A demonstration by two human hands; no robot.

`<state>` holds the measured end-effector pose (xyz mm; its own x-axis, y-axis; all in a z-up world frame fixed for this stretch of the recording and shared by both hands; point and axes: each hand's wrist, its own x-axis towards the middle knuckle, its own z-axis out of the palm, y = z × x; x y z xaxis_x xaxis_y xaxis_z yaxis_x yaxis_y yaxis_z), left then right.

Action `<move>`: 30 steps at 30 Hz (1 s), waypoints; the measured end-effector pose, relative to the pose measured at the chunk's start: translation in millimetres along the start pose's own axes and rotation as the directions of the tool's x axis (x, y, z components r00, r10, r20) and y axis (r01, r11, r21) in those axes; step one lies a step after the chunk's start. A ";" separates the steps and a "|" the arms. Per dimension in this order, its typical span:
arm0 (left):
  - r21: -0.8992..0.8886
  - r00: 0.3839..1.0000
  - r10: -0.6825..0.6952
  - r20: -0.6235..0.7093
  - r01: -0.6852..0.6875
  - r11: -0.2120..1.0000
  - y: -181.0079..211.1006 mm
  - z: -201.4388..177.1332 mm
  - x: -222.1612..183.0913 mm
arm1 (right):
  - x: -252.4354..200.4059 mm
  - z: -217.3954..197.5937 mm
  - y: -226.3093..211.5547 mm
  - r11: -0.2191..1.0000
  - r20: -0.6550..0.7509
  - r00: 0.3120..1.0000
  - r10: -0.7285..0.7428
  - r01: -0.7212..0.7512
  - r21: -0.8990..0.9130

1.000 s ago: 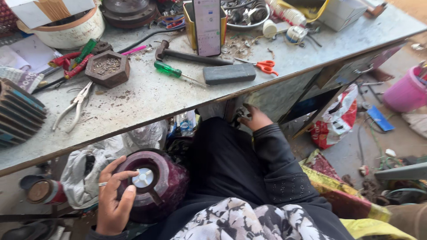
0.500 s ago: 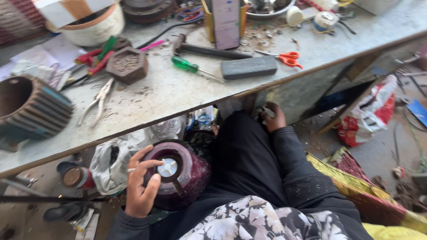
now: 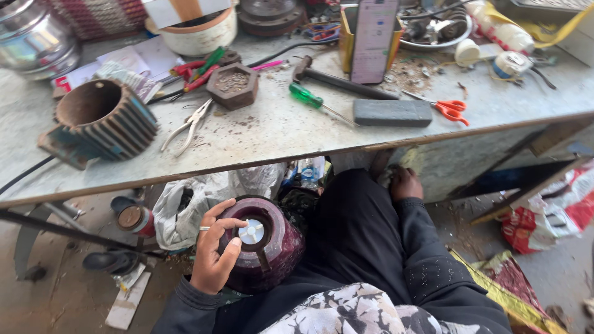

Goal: The person disassembles a maroon electric kettle, trims internal wires with scissors, and reassembles the body using a screwdriver. The person handles the kettle body, wires, scissors, and screwdriver throughout the process.

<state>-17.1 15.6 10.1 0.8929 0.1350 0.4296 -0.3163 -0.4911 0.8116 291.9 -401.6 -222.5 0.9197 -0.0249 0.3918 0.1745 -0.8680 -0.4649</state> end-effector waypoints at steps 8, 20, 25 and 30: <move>0.007 0.999 0.033 0.003 -0.033 0.999 1.6 2.5 -0.1 | -1.4 -7.6 4.5 0.999 0.073 0.997 -0.018 0.021 -0.045; 0.002 1.000 0.020 -0.002 -0.020 1.000 -3.5 1.8 0.2 | 5.8 6.2 19.0 0.009 0.679 0.676 0.285 -0.711 0.704; 0.040 1.000 0.016 0.000 -0.016 0.999 -6.4 4.8 2.4 | 4.5 14.7 17.2 -0.141 0.649 0.735 0.197 -0.634 0.760; 0.022 1.000 0.006 0.009 -0.007 1.000 -8.0 6.4 3.5 | 5.9 18.7 22.9 -0.046 0.625 0.731 0.275 -0.639 0.768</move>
<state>-9.4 14.5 2.6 0.8937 0.1239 0.4313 -0.3151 -0.5110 0.7998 307.9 -412.4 -245.7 0.9397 0.0536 -0.3377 -0.3262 0.4368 -0.8384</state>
